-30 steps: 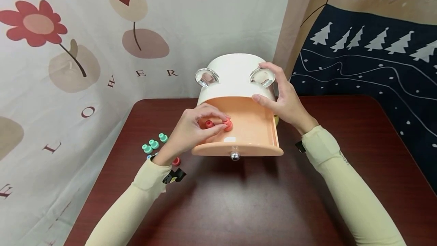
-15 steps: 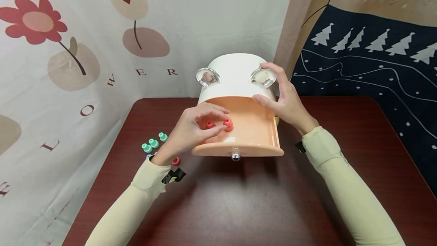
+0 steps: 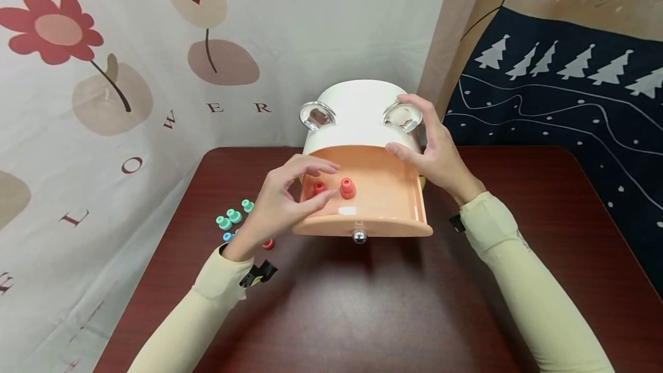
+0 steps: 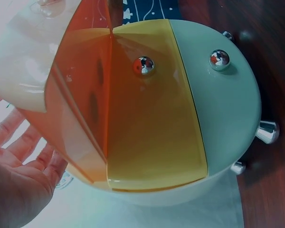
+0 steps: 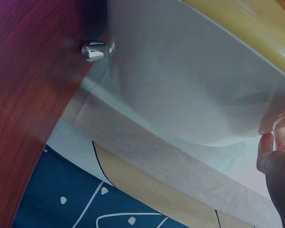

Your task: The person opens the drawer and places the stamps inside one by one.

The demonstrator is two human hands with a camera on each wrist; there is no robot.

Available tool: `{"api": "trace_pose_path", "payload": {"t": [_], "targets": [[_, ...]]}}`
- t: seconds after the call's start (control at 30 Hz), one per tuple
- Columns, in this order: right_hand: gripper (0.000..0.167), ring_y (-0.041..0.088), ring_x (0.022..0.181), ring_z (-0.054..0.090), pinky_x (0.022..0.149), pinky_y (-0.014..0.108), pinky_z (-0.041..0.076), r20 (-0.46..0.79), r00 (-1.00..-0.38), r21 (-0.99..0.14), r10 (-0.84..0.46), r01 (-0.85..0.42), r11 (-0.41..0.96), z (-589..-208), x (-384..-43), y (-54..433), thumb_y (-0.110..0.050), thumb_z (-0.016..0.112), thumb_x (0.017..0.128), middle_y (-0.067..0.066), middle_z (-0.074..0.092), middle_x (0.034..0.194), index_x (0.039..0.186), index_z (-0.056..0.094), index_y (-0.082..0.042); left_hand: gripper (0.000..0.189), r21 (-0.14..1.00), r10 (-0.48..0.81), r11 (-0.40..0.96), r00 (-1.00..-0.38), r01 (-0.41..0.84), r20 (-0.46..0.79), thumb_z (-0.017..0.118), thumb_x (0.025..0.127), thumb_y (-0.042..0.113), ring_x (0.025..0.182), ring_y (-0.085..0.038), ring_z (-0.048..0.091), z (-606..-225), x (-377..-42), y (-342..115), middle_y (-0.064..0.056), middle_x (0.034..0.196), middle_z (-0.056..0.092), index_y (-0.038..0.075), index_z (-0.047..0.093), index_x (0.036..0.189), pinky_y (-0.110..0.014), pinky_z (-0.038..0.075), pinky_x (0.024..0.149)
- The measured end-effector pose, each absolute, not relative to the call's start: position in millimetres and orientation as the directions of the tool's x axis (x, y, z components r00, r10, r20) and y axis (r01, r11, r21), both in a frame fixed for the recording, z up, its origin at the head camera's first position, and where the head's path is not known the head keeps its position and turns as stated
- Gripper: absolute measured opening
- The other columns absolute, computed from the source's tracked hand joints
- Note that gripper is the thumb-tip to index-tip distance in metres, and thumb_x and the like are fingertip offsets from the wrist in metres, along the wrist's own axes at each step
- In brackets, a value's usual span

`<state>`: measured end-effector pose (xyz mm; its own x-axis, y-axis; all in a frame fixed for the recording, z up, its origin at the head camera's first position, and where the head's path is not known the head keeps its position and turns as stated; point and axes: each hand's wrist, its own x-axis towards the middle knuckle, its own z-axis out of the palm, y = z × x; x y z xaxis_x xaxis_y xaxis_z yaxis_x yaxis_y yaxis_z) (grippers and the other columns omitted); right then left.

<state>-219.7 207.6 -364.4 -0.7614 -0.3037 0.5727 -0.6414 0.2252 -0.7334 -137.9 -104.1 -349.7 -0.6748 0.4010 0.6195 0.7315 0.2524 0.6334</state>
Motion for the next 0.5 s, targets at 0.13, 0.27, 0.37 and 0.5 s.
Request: {"api": "trace_pose_path", "payload": {"t": [0.13,0.27,0.37,0.5], "targets": [[0.082,0.02,0.143,0.045,0.127,0.039,0.026,0.569,-0.765,-0.737,-0.3,-0.637,0.225,-364.9,-219.4,207.6,0.001,0.075,0.088,0.015,0.05,0.162,0.162,0.04,-0.009,0.031,0.643,0.365,0.228,-0.676,0.731,0.64,0.087,0.09,0.001,0.11,-0.023,0.064,-350.1,-133.5,-110.7,-0.003,0.121,0.077,0.004,0.077,0.119,-0.042,0.052,0.08],[0.083,0.021,0.145,0.045,0.128,0.04,0.024,0.575,-0.763,-0.736,-0.294,-0.64,0.221,-365.3,-219.5,207.9,0.001,0.075,0.087,0.017,0.049,0.162,0.162,0.04,-0.008,0.027,0.673,0.325,0.189,-0.693,0.715,0.644,0.084,0.092,0.0,0.105,-0.028,0.063,-350.5,-131.6,-115.9,-0.006,0.121,0.077,0.002,0.076,0.118,-0.047,0.05,0.082],[0.083,0.021,0.145,0.045,0.128,0.041,0.023,0.579,-0.762,-0.736,-0.29,-0.641,0.216,-365.7,-219.3,207.9,0.002,0.074,0.087,0.021,0.048,0.162,0.162,0.04,-0.008,0.024,0.688,0.301,0.182,-0.706,0.702,0.641,0.082,0.095,0.002,0.105,-0.03,0.063,-350.8,-130.1,-119.0,-0.008,0.121,0.077,0.0,0.076,0.118,-0.05,0.05,0.086],[0.083,0.022,0.145,0.045,0.128,0.041,0.023,0.58,-0.76,-0.735,-0.294,-0.644,0.212,-366.0,-219.7,207.0,0.002,0.074,0.087,0.017,0.05,0.162,0.162,0.04,-0.007,0.023,0.703,0.257,0.205,-0.731,0.681,0.633,0.079,0.097,0.006,0.108,-0.031,0.064,-353.7,-125.8,-126.4,-0.004,0.122,0.077,0.001,0.076,0.12,-0.049,0.052,0.092]]}}
